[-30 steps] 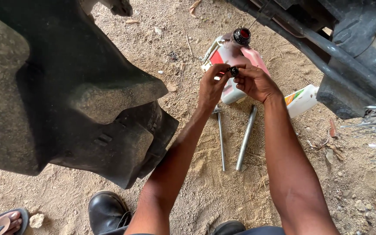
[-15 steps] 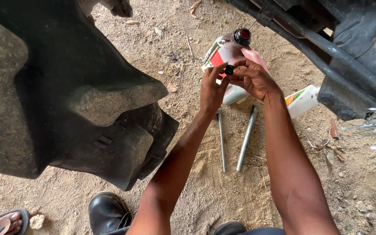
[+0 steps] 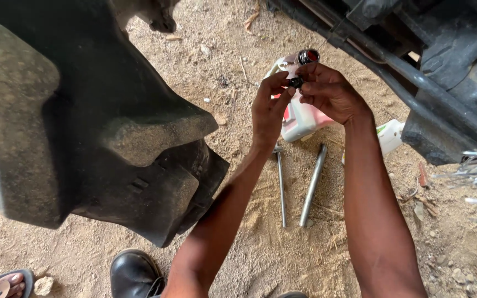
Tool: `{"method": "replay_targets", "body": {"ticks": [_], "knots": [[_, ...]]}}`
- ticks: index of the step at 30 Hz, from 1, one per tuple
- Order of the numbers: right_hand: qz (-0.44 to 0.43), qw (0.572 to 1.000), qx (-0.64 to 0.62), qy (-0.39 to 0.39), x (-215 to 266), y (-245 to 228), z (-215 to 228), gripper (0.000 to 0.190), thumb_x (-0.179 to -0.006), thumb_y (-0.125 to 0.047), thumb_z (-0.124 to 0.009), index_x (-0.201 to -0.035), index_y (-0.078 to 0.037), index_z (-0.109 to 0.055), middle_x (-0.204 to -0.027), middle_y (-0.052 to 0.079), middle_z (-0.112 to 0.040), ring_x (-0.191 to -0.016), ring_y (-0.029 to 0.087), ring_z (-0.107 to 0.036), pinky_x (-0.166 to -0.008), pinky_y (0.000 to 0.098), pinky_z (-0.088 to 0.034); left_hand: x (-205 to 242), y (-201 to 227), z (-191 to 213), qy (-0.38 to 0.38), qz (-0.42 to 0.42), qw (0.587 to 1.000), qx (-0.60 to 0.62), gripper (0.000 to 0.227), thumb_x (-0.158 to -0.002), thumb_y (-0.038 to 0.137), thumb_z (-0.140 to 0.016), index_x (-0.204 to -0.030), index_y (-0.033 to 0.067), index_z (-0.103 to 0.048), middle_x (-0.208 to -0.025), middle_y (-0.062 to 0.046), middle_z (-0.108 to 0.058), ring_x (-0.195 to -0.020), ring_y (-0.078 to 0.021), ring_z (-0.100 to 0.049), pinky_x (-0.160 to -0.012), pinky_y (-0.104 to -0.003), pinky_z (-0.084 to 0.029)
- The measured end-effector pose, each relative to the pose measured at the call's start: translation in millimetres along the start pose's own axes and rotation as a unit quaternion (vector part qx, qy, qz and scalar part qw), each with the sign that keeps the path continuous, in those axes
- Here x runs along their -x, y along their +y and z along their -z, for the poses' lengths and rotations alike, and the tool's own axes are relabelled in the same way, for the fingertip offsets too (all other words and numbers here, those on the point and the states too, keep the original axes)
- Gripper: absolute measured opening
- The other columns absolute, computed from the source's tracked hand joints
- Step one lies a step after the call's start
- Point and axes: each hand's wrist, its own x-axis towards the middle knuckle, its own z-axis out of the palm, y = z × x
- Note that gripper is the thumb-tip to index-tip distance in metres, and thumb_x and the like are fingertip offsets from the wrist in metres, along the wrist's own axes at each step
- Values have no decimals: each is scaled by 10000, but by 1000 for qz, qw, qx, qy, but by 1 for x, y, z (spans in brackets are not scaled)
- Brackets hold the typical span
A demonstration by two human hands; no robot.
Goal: Performing engine maintenance and repairs on a tractor, including draining/handling fluids and adjusting internal mechanical components.
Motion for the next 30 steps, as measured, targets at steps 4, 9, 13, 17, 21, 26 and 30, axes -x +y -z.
{"method": "replay_targets", "body": {"ticks": [4, 9, 13, 17, 21, 26, 30], "knots": [[39, 998, 13, -44, 3, -29, -29, 372, -924, -43, -766, -1261, -51, -611, -1122, 19, -644, -1005, 117, -649, -878, 286, -578, 0, 29, -5, 12, -31, 997, 70, 336, -1031, 124, -675, -1347, 27, -613, -1205, -73, -687, -1086, -139, -659, -914, -291, -577], [95, 990, 28, -96, 7, -53, -52, 403, -911, 10, -751, -1277, -16, -583, -1123, 57, -661, -1009, 130, -651, -880, 267, -556, 5, 76, -10, 26, -82, 994, 64, 302, -1053, 135, -652, -1341, 43, -650, -1206, -61, -694, -1072, -129, -671, -930, -276, -565], [111, 985, 25, -129, 12, -74, -69, 420, -896, 33, -767, -1259, -24, -564, -1134, 72, -662, -1054, 140, -663, -922, 267, -564, 6, 103, -13, 29, -137, 990, 18, 290, -1057, 132, -663, -1334, 48, -664, -1208, -54, -687, -1039, -116, -661, -886, -269, -554], [132, 984, 54, -110, 19, -88, -82, 426, -867, 66, -772, -1233, -23, -573, -1148, 89, -669, -1081, 170, -683, -953, 308, -585, 6, 117, -17, 29, -158, 987, 27, 249, -1067, 137, -666, -1299, 45, -667, -1160, -44, -688, -1002, -96, -660, -891, -263, -547], [137, 983, 63, -104, 20, -89, -84, 419, -872, 89, -767, -1232, -18, -579, -1177, 97, -663, -1093, 177, -680, -979, 336, -588, 2, 114, -21, 31, -97, 984, 144, 198, -1050, 158, -655, -1204, 35, -661, -1097, -37, -695, -945, -88, -671, -828, -253, -557], [133, 984, 48, -110, 20, -85, -83, 429, -858, 82, -765, -1231, -22, -582, -1174, 102, -663, -1048, 208, -696, -941, 332, -591, -4, 107, -22, 48, -70, 980, 178, 165, -1076, 151, -638, -1150, 7, -669, -1035, -55, -698, -895, -90, -648, -793, -251, -542], [130, 985, 9, -116, 19, -81, -80, 444, -851, 72, -776, -1242, -17, -586, -1202, 105, -660, -1043, 217, -701, -912, 322, -579, -4, 109, -23, 47, -51, 974, 217, 161, -1098, 149, -609, -1133, 2, -664, -1004, -63, -692, -858, -100, -648, -774, -258, -540]]}}
